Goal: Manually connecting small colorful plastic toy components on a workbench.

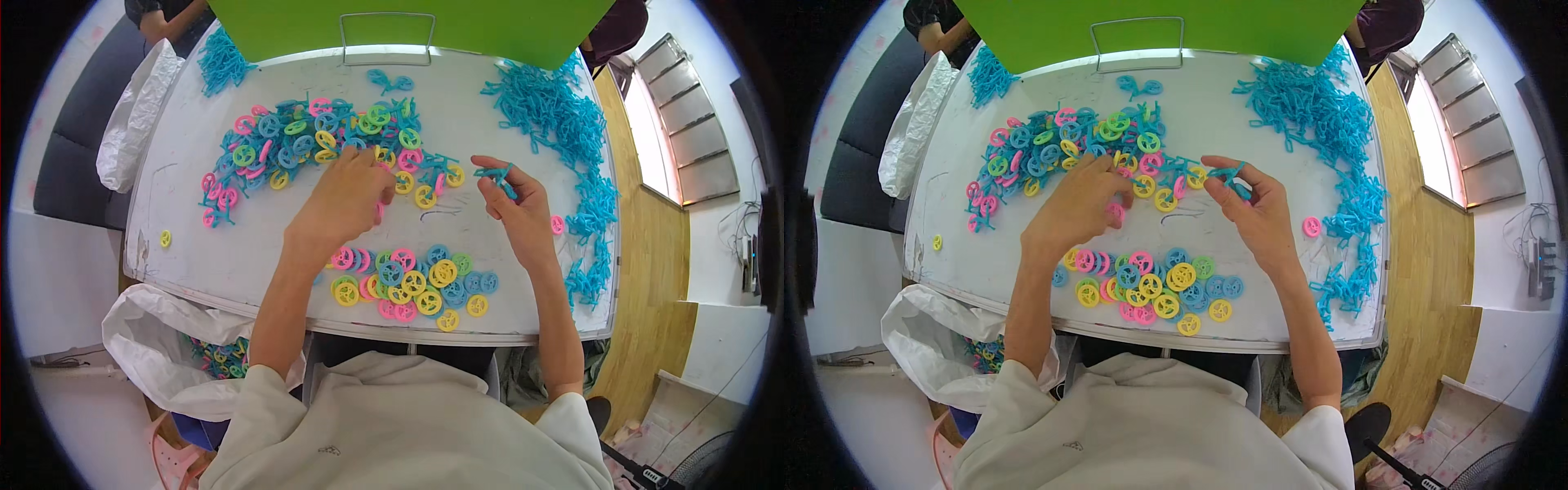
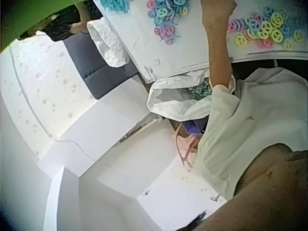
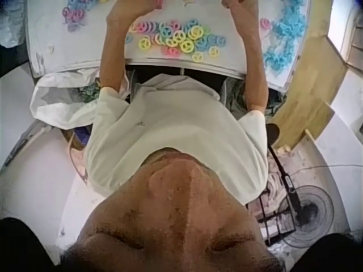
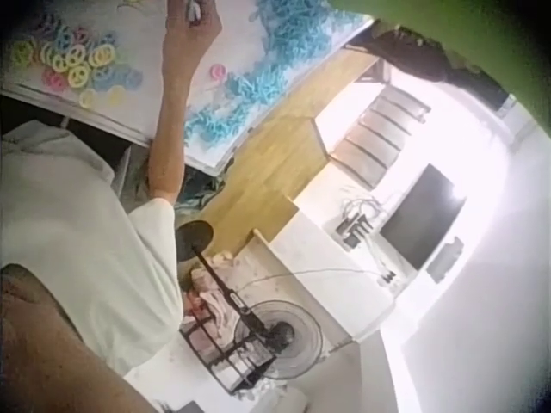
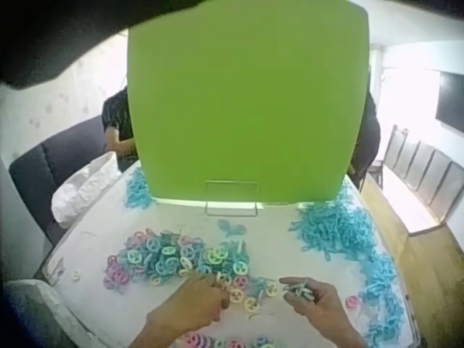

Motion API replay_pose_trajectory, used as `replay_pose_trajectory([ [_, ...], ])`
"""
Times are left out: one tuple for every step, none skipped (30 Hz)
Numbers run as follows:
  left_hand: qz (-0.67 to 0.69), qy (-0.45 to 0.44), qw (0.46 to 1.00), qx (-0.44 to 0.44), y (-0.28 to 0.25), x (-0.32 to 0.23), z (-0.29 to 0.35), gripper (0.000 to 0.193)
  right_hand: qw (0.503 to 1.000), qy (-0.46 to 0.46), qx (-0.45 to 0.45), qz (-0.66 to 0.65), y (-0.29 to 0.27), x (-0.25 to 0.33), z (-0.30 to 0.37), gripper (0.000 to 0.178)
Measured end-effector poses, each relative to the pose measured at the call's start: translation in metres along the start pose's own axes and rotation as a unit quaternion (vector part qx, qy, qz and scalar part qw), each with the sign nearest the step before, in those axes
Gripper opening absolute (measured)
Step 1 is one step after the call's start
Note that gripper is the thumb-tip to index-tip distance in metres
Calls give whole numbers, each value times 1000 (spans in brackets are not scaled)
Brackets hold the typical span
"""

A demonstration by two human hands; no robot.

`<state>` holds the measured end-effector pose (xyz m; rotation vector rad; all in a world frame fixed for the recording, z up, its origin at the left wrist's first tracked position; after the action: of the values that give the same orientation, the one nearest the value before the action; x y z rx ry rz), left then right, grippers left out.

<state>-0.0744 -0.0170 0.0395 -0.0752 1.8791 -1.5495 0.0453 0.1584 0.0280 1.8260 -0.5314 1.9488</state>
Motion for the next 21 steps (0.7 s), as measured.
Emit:
replay_pose_trajectory([
  [-34, 22, 999, -28, 4, 0, -3, 27, 999, -13, -17, 40, -2, 1, 0, 28],
  [-68, 43, 995, -57, 5, -2, -5, 27, 999, -12, -20, 42, -3, 2, 0, 28],
  [-66, 46, 995, -57, 7, -3, -6, 27, 998, -11, -36, 44, -5, 2, 0, 27],
  [-63, 28, 995, -69, 6, -3, -8, 26, 998, -10, -51, 44, -7, 3, -1, 26],
  [-60, 10, 995, -81, 5, -3, -9, 26, 998, -11, -53, 45, -7, 2, -1, 26],
  [-60, 12, 995, -82, 6, -2, -9, 26, 998, -15, -58, 32, -7, -1, -2, 24],
  [-8, 1, 997, -74, 6, 1, -11, 23, 998, -20, -62, 18, -7, -2, -3, 23],
  [44, -10, 997, -65, 6, 1, -12, 21, 998, -22, -63, 18, -8, -1, -3, 23],
  [44, -9, 997, -67, 4, -2, -14, 21, 998, -28, -50, 27, -8, 0, -2, 21],
  [132, -38, 988, -74, -2, -11, -18, 18, 998, -32, -39, 35, -8, -1, -2, 19],
  [219, -69, 970, -82, -5, -18, -21, 15, 998, -33, -39, 34, -7, -1, -1, 19],
  [218, -70, 970, -83, -3, -22, -23, 15, 997, -40, -51, 40, -5, 0, -1, 18],
  [302, -86, 943, -107, -1, -24, -25, 12, 996, -48, -63, 45, -5, 0, 0, 17],
  [383, -101, 909, -130, 0, -24, -26, 12, 996, -48, -62, 46, -6, -1, 0, 17],
  [383, -101, 909, -131, 2, -26, -27, 12, 996, -52, -54, 52, -7, -3, 0, 18],
  [441, -114, 884, -108, 8, -28, -28, 14, 996, -55, -46, 58, -8, -4, 0, 18],
  [496, -127, 855, -84, 14, -31, -28, 16, 996, -56, -45, 58, -8, -4, 0, 18],
  [496, -127, 855, -85, 17, -33, -29, 16, 996, -54, -36, 59, -7, -4, 0, 18],
  [514, -133, 843, -85, 21, -34, -28, 17, 997, -52, -27, 59, -5, -4, 0, 18],
  [532, -139, 831, -84, 24, -35, -28, 18, 997, -52, -26, 59, -4, -4, 1, 18],
  [532, -139, 831, -85, 26, -35, -28, 18, 997, -55, -16, 52, -3, -4, 1, 18],
])
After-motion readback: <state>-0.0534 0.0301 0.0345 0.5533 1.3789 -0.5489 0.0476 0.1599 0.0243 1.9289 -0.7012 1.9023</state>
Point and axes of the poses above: each hand's wrist, its own z-axis away from the middle knuckle, its own y-axis out of the palm, x = y × z, the point moved 5 cm from there along -z, towards the middle knuckle, and after that the axes turned 8 degrees about -x, right-handed, at the moved point
